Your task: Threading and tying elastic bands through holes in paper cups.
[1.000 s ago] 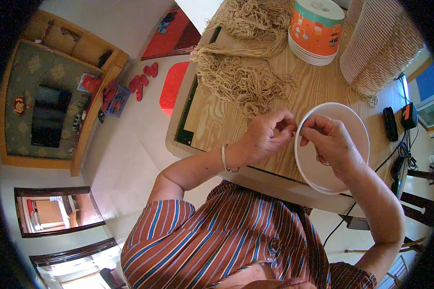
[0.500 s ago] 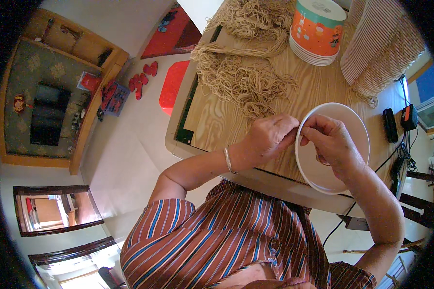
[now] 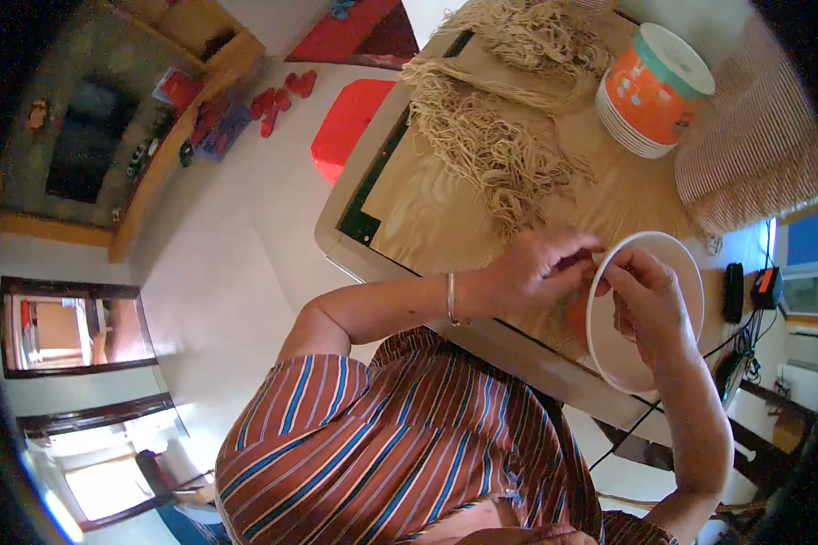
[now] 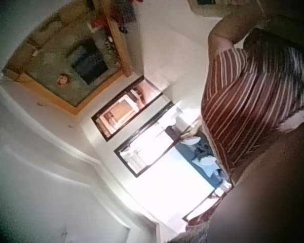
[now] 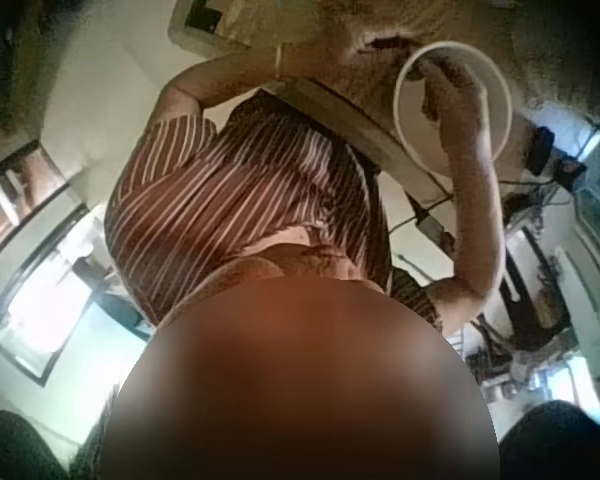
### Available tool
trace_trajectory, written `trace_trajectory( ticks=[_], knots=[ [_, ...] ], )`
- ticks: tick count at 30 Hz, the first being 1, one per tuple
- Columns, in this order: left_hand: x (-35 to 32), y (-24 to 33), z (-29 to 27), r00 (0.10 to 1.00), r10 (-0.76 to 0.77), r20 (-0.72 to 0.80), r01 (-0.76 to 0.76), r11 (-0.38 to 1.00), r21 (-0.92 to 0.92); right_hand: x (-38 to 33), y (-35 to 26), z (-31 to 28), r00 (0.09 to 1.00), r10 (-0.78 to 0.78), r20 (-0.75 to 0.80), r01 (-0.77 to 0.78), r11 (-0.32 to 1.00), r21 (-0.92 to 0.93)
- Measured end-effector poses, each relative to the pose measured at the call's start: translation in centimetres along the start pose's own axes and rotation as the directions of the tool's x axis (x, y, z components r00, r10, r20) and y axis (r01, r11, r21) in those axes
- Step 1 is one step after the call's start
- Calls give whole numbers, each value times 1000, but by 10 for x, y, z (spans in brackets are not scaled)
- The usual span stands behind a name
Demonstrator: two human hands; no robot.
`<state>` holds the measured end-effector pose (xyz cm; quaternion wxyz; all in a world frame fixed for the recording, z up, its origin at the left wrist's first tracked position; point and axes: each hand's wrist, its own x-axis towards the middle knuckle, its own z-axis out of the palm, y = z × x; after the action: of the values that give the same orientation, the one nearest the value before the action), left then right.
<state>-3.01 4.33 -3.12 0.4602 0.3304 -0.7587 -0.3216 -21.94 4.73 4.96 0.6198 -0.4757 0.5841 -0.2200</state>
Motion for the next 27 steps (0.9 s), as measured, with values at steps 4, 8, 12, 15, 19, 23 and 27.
trace_trajectory(
  ticks=[4, 8, 12, 15, 19, 23, 27],
  knots=[
    [-2, -2, 5, 998, 15, -66, -15, 1000, -1, -1, -1, 1, 999, 52, -3, -52, 999, 6],
    [-1, 9, -1, 999, 41, 26, -40, 999, -6, -5, 1, -2, 999, 39, 6, -40, 998, 40],
    [-7, 4, 4, 991, 130, -15, -130, 991, 36, -9, 1, -3, 996, 78, 32, -78, 997, 17],
    [-15, 3, 6, 996, 87, -17, -87, 996, -24, -10, 2, -5, 995, 91, 48, -93, 995, 26],
    [-22, 7, 2, 988, -143, 52, 150, 967, -206, -10, 2, -5, 991, 102, 89, -104, 994, 23],
    [-24, 10, 2, 1000, -11, -25, 8, 992, -128, -9, 5, -7, 989, 102, 104, -103, 995, 7],
    [-29, 13, 2, 986, 168, -4, -166, 978, 128, -11, -3, 0, 992, 95, 85, -98, 995, 36]
  ],
)
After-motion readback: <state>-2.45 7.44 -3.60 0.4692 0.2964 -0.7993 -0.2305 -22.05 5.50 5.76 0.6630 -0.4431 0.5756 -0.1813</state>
